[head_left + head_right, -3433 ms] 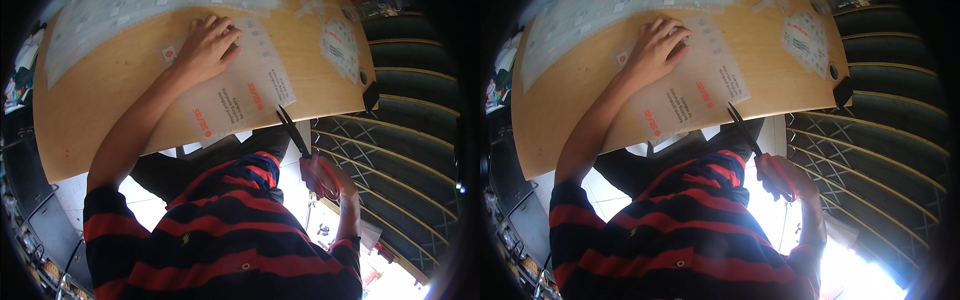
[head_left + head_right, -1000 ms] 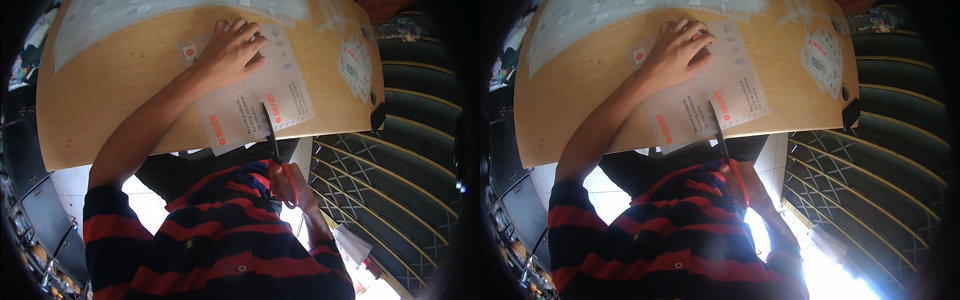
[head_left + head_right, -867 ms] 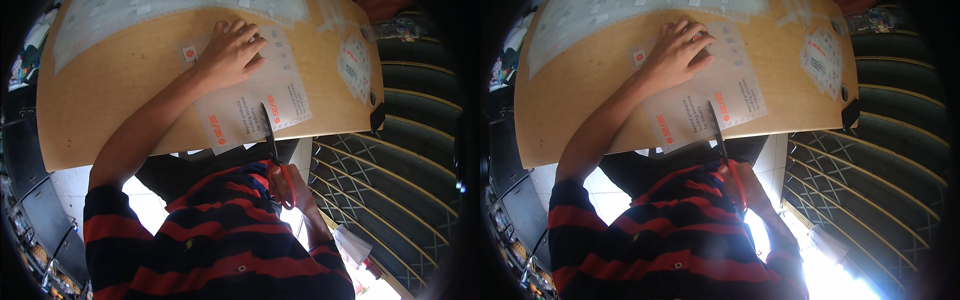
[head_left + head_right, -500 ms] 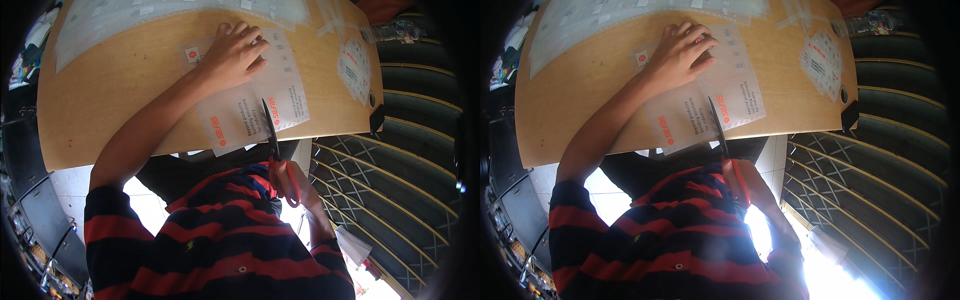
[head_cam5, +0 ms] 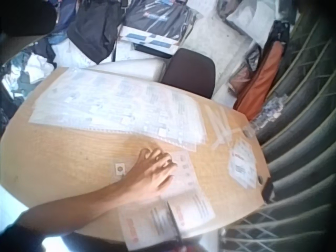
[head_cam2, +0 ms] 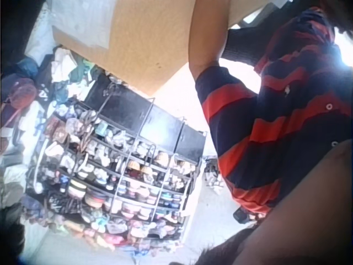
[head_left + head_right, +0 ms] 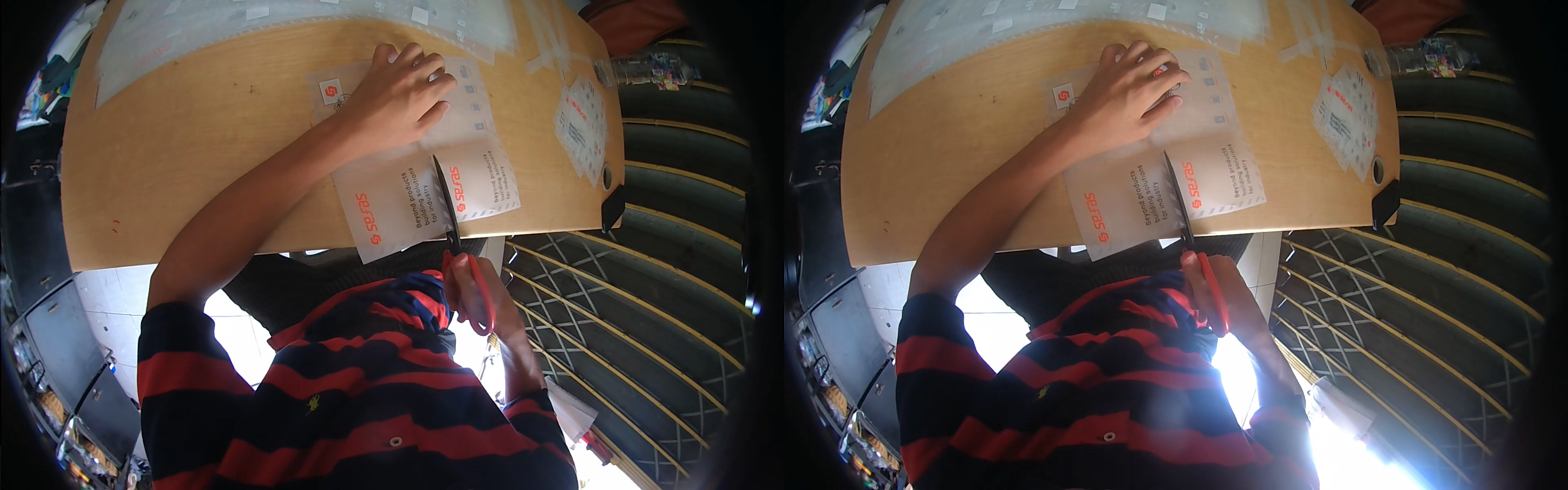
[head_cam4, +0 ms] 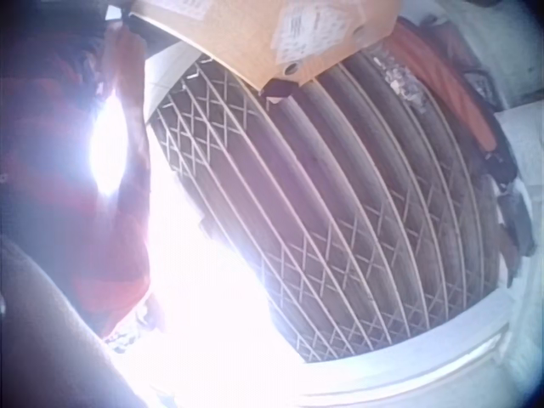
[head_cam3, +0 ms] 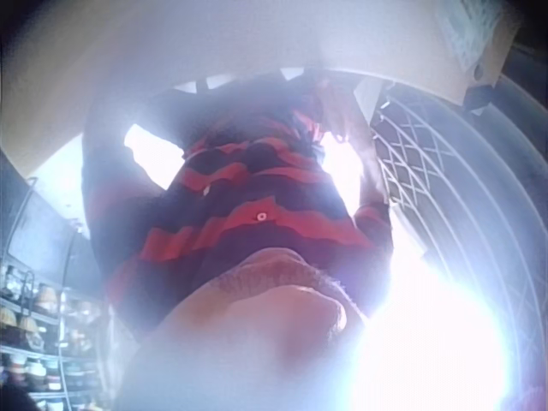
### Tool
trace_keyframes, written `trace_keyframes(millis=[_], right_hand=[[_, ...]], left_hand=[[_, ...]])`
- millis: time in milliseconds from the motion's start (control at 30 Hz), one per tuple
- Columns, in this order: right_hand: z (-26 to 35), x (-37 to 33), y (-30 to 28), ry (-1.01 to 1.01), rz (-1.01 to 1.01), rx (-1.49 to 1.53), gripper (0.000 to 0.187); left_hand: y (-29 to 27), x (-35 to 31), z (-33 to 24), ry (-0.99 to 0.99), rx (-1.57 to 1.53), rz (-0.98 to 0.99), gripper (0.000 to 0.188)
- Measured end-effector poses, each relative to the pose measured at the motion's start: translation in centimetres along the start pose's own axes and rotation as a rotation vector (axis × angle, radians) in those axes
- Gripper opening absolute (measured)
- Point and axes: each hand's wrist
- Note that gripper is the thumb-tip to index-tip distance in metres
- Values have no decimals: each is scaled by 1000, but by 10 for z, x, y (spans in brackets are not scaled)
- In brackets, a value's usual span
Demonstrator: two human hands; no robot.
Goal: The person uses red-handled scissors to cut a large sheet of printed paper into smaller rectangular pieces on a wooden table. They repeatedly reposition the paper and cut along straight lines, separating the sheet into multiple sections.
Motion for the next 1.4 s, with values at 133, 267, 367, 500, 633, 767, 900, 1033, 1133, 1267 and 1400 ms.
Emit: trace_keyframes(millis=[133, 267, 367, 500, 633, 767, 900, 1033, 1133, 1267, 1400], right_hand=[[-3, -1, 5, 64, -35, 10, 74], [-7, -1, 7, 51, -31, 37, 79], [-7, -3, 5, 57, -2, 53, 84], [6, -4, 0, 21, 46, 25, 89], [10, -2, -2, 6, 34, 10, 91], [14, 3, -3, 9, 15, -10, 87], [17, 8, -4, 45, -28, -26, 84], [11, 11, -7, 3, -21, -71, 83], [15, 12, -6, 32, -59, -76, 80], [21, 12, -8, 72, -67, -132, 75], [15, 13, -9, 110, -68, -130, 73]], left_hand=[[1, 2, 0, -30, -56, -81, 18], [-3, 3, 1, -76, -67, -80, 16], [-2, 4, 0, -64, -65, -96, 17], [-2, 4, 1, -63, -74, -109, 17], [0, 4, 0, -67, -84, -114, 16], [0, 5, 1, -80, -112, -133, 12], [-1, 7, 0, -96, -128, -148, 8], [-2, 8, 0, -96, -162, -138, 7], [-3, 8, -1, -94, -145, -129, 7], [-3, 7, 0, -97, -154, -128, 8], [-2, 9, 1, -116, -195, -144, 9]])
Point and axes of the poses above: each hand's wrist, its own x-axis towards the middle knuckle, its own y-axis out of the palm, z = x × y, and after that the axes turned 9 degrees about x, right-handed
